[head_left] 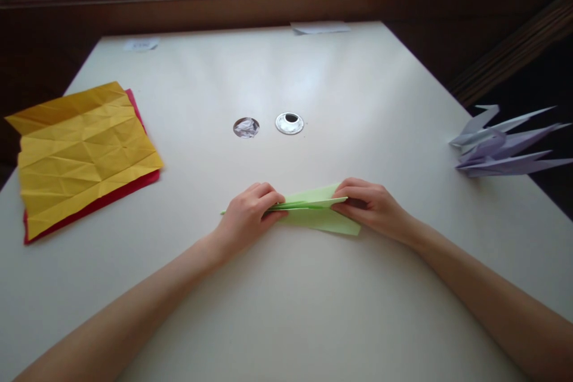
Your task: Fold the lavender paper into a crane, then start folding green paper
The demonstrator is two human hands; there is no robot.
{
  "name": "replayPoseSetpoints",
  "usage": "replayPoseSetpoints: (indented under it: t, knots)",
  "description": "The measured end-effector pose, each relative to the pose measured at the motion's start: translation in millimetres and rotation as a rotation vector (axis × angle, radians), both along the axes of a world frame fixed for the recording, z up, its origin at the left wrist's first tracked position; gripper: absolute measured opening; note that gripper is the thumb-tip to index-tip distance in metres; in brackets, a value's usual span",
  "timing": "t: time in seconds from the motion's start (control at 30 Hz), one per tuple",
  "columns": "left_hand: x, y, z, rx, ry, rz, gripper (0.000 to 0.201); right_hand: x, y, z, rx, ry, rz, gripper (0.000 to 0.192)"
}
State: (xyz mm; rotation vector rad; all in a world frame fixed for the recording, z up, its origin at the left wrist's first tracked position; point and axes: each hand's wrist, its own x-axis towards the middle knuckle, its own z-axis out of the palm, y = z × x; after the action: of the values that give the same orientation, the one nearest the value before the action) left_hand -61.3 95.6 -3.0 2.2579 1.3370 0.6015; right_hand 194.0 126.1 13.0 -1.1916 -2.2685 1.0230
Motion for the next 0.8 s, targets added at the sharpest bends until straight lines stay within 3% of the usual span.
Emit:
replayPoseSetpoints:
  t: [0.1,0.23,0.37,0.47,0.57,0.63,0.7,0.8]
  knots:
    - [-2.8,2.6,9.7,-0.114,0.0,0.004,0.008,1.3,0.7,4.7,-0.098,-0.002,-0.004,0.016]
    - [-7.7,6.5,29.9,-0.415,-0.087,-0.058,0.014,3.5,2.6,20.5,-0.238,-0.067,0.038,0.022]
    - [-8.0,4.3,43.6,-0.643,-0.139,-0.173,0.017,-1.4,-0.2,41.6,-0.323,-0.112,0.213,0.025]
    - [-6.7,2.0,47.8,-0.707,-0.141,-0.282,0.017,-13.5,-7.1,50.8,-0.41,-0.136,0.311,0.024]
    - [-9.8,5.6,50.4,-0.53,-0.145,-0.243,0.011,-29.5,-12.1,51.5,-0.465,-0.122,0.354,0.018]
    - [-15.0,11.0,51.3,-0.256,-0.179,-0.044,0.018,-40.0,-12.6,48.8,-0.514,-0.047,0.254,0.016]
    - [-20.7,16.3,50.4,-0.028,-0.252,0.201,0.045,-50.3,-12.3,44.7,-0.608,0.087,0.09,0.014]
    - [-24.5,18.2,45.8,-0.016,-0.379,0.409,0.06,-65.2,-16.2,35.1,-0.654,0.282,-0.128,0.014]
